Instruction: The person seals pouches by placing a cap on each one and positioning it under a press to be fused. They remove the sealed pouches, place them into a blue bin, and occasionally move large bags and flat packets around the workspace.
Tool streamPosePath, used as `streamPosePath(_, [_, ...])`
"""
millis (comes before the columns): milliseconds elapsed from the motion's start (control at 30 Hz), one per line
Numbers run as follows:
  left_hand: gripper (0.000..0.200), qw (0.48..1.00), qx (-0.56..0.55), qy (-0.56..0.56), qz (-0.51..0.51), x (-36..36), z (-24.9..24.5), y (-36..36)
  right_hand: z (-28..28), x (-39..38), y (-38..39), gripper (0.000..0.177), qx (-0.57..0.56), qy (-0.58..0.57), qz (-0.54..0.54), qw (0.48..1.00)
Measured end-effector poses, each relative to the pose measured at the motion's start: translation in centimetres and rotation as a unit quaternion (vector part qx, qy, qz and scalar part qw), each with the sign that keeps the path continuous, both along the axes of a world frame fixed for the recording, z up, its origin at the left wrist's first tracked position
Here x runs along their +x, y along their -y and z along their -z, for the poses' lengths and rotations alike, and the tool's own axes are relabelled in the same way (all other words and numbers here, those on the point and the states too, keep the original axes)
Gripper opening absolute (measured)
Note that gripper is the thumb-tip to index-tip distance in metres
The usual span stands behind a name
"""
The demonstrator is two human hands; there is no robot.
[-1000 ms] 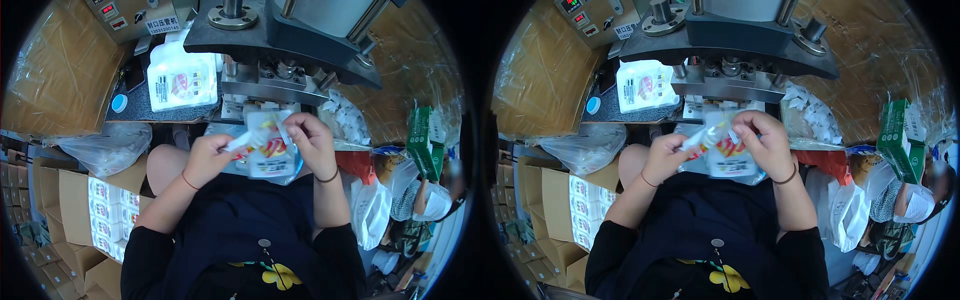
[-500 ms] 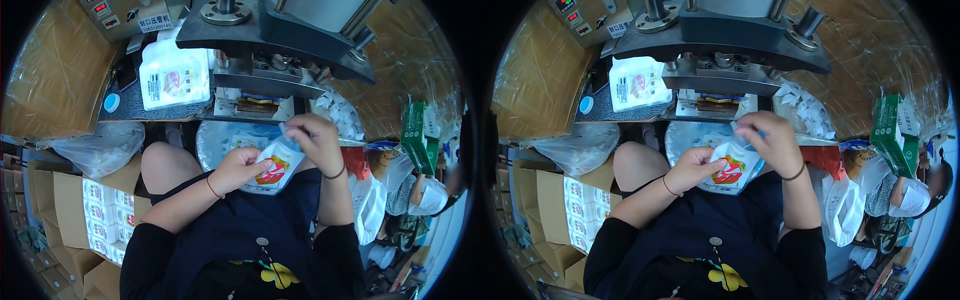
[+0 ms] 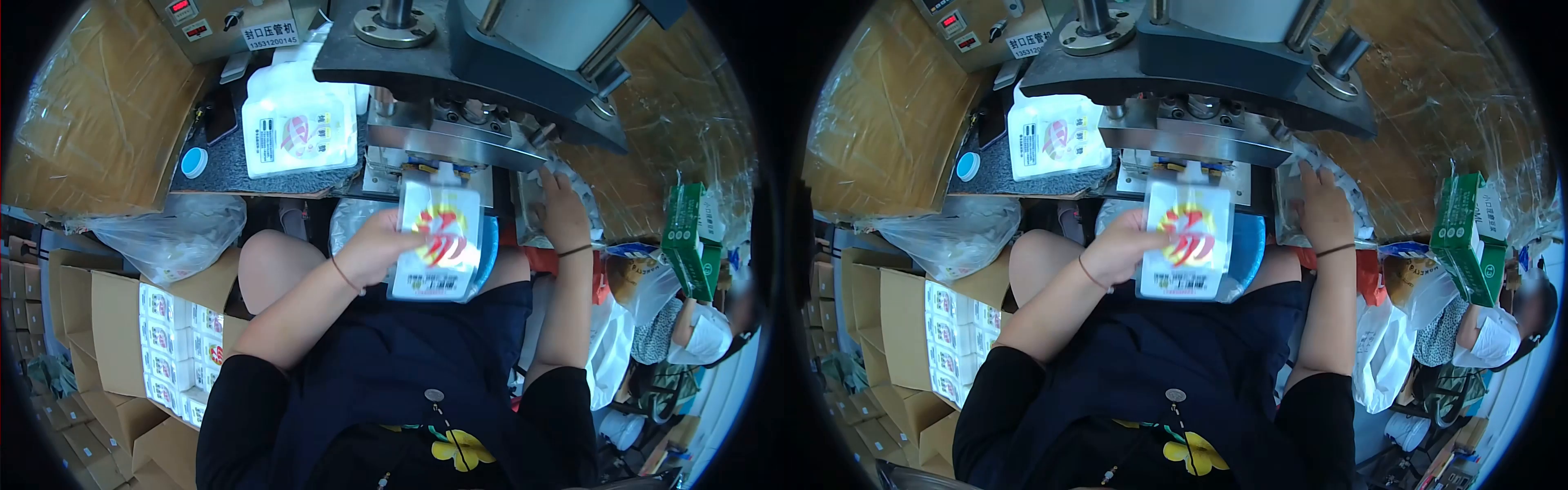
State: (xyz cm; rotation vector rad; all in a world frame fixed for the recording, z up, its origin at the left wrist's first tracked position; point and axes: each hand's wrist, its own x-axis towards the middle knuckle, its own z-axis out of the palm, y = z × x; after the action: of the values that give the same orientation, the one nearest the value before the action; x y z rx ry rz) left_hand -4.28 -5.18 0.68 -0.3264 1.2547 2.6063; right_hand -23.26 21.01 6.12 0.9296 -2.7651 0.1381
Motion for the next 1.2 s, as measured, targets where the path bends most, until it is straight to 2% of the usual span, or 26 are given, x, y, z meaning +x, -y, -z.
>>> streamPosePath(33, [0.030,1.000,-0.001,0.005,-0.017,-0.6,-0.3,0.7,0.1,-0.3,0.2,0.037,0.018,0.019,0.014,1.000])
streamPosePath(133, [0.032,0.999,-0.021,0.023,-0.011,-1.4,-0.4,1.5,1.6,-1.2,0.2,0.035,-0.030,0.008,-0.020,0.999])
streamPosePath(167, [0.035,0.985,-0.166,-0.015,-0.054,-1.5,0.6,1.9,1.9,-1.1,0.1,0.033,-0.045,0.008,-0.032,0.998])
streamPosePath(200, [0.038,0.946,-0.305,-0.050,-0.096,-1.5,2.2,2.4,2.0,-1.0,0.0,0.030,-0.063,-0.013,-0.042,0.997])
streamPosePath(233, [0.041,0.886,-0.436,-0.086,-0.135,-1.4,2.0,2.8,2.0,-1.1,-0.2,0.028,-0.079,-0.035,-0.051,0.995])
streamPosePath(267, [0.047,0.863,-0.455,-0.063,-0.209,-1.1,1.4,4.2,2.0,-0.9,-0.7,0.026,-0.093,-0.055,-0.057,0.992])
streamPosePath(300, [0.051,0.759,-0.585,-0.104,-0.264,-1.0,-0.1,6.4,2.0,-0.9,-1.2,0.021,-0.132,-0.058,-0.073,0.987])
streamPosePath(333, [0.056,0.622,-0.702,-0.111,-0.329,-0.8,-1.7,8.6,1.9,-1.0,-1.5,0.017,-0.171,-0.062,-0.091,0.979])
streamPosePath(367, [0.059,0.342,-0.858,-0.170,-0.342,-0.5,-2.2,10.4,1.8,-1.1,-1.6,0.013,-0.211,-0.065,-0.110,0.969])
streamPosePath(433, [0.053,0.314,-0.908,-0.181,-0.210,1.4,-1.1,10.9,2.0,-0.3,-2.0,0.009,-0.296,-0.003,-0.067,0.953])
streamPosePath(500, [0.043,0.354,-0.899,-0.208,-0.151,3.0,0.4,10.9,2.0,0.6,-2.1,0.010,-0.374,0.069,-0.044,0.924])
streamPosePath(567, [0.033,0.464,-0.835,-0.249,-0.161,4.6,1.7,10.4,1.8,2.6,-1.2,0.015,-0.444,0.153,-0.039,0.882])
streamPosePath(600, [0.028,0.571,-0.776,-0.182,-0.198,5.4,1.3,9.7,1.0,3.8,-0.2,0.015,-0.371,0.117,-0.061,0.919])
streamPosePath(633, [0.026,0.666,-0.701,-0.111,-0.231,6.0,0.6,8.9,0.1,5.4,1.4,0.013,-0.367,0.136,-0.100,0.915])
streamPosePath(667, [0.022,0.860,-0.414,-0.096,-0.283,5.5,-0.5,7.1,0.2,6.2,2.4,0.012,-0.352,0.176,-0.117,0.912])
streamPosePath(700, [0.020,0.871,-0.418,-0.092,-0.241,5.4,-0.4,6.5,1.4,6.9,3.4,0.011,-0.361,0.203,-0.136,0.900])
streamPosePath(767, [0.017,0.888,-0.425,-0.083,-0.158,5.5,-0.2,5.5,0.6,8.0,5.6,0.021,-0.388,0.254,-0.204,0.862])
streamPosePath(900, [0.018,0.894,-0.420,-0.106,-0.115,4.7,-1.7,1.9,-3.0,8.5,8.0,0.016,-0.400,0.250,-0.243,0.848])
streamPosePath(933, [0.020,0.914,-0.383,-0.101,-0.080,4.6,-1.1,1.4,-3.4,8.5,8.2,0.015,-0.402,0.258,-0.244,0.844])
streamPosePath(1033, [0.023,0.946,-0.287,-0.130,-0.075,4.3,-0.3,-0.3,-3.7,7.2,7.5,0.015,-0.295,0.175,-0.287,0.894])
streamPosePath(1067, [0.027,0.972,-0.209,-0.095,-0.057,4.4,-0.4,-0.8,-3.9,6.5,6.5,0.017,-0.263,0.194,-0.294,0.898])
streamPosePath(1200, [0.027,0.991,-0.110,-0.065,0.043,4.3,-0.4,-2.1,-4.0,6.3,4.4,0.021,-0.217,0.345,-0.272,0.872])
